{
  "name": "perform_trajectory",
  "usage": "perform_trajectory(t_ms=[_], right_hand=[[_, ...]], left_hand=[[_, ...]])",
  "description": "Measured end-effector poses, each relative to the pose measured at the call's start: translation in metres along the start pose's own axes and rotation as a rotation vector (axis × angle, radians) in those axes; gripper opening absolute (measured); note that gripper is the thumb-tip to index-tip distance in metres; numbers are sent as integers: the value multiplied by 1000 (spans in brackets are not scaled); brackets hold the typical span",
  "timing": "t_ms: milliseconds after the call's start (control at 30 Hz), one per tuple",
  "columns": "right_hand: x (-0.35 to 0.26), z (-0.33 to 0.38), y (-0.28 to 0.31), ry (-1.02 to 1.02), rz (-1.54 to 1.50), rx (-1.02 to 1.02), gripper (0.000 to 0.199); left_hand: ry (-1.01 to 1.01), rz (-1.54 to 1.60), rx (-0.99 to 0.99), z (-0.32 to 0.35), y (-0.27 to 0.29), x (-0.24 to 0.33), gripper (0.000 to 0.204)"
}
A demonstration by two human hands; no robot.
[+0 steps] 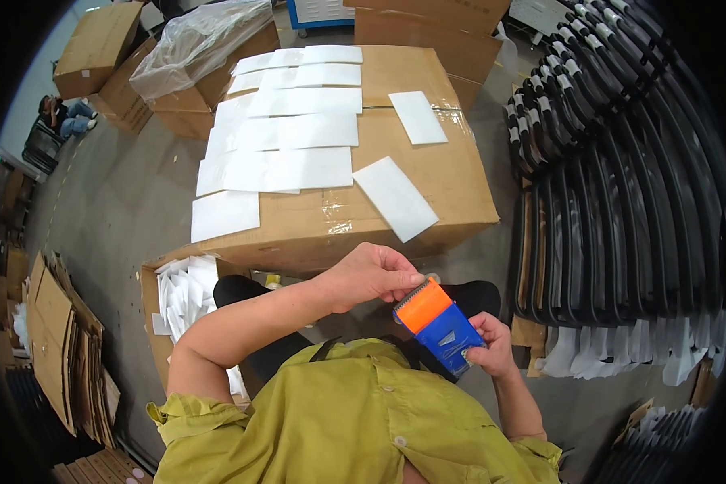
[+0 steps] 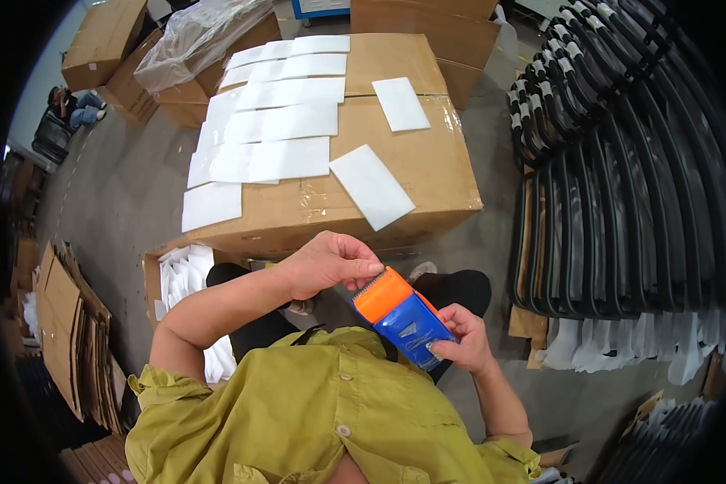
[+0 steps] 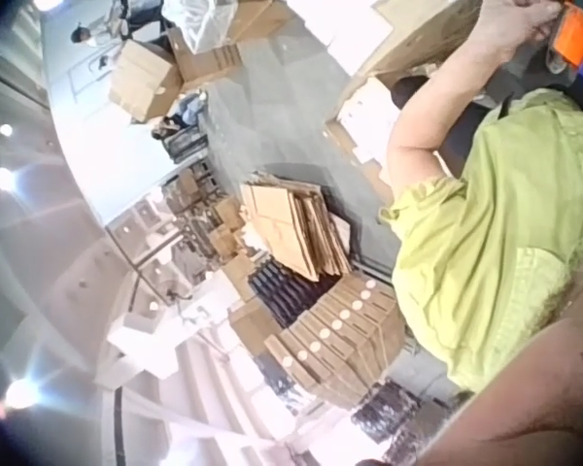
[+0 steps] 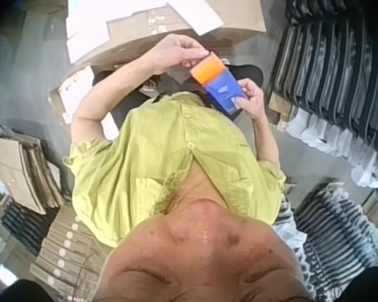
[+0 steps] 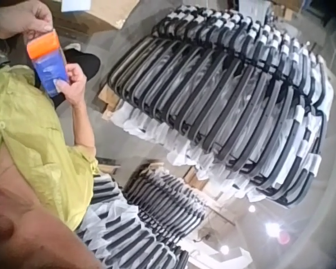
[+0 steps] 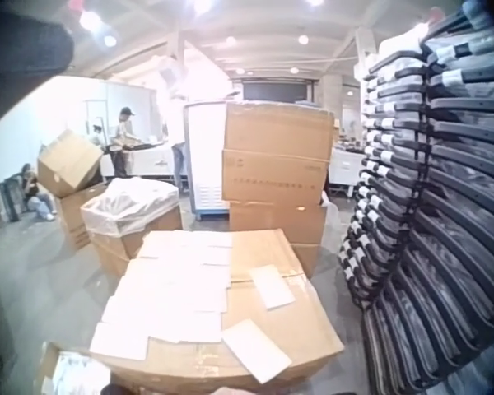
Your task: Applying adhesive tape to foam pads and stacking them on a cardboard box.
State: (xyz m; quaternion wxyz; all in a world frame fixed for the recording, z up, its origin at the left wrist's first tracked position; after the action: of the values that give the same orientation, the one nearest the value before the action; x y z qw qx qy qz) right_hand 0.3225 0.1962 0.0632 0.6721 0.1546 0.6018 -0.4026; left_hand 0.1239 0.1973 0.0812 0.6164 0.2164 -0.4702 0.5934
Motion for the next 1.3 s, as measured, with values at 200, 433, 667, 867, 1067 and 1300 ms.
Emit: perform_trajectory(t_ms=[200,433,667,867,1067,1300], right_hand=[[-4,-5,-3,-85,65,-3,42],[-22,6,19,-82,86,53,44],[-37,-10,25,-52,137,110,24],[-42,-30,23,-68,129,145,23],[-40,-39,32,-104,157,153,24],[-17,-47,42,-184,193,161,29]], left_hand=[[-445,-377,298,0,6,18,19],[-594,-526,430,-14,38,53,18],[-683,-940,715,-36,77,95,15],[-828,-1202,826,-54,83,91,11],[-748,-1204,836,-67,92,81,10],[-669,-1514,1104,-54,79,87,34]])
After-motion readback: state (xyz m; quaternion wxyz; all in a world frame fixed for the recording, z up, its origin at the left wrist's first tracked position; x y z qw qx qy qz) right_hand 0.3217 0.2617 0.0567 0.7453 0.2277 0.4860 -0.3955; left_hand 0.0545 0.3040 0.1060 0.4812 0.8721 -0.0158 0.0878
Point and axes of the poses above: each hand's wrist, its own z-axis away from the middle knuckle, its own y-axis out of the back of the hand, x = y × z, the point moved 7 cm from there along -z, towards the middle knuckle, and after that the axes turned 2 degrees about -y, right-handed, at the moved point
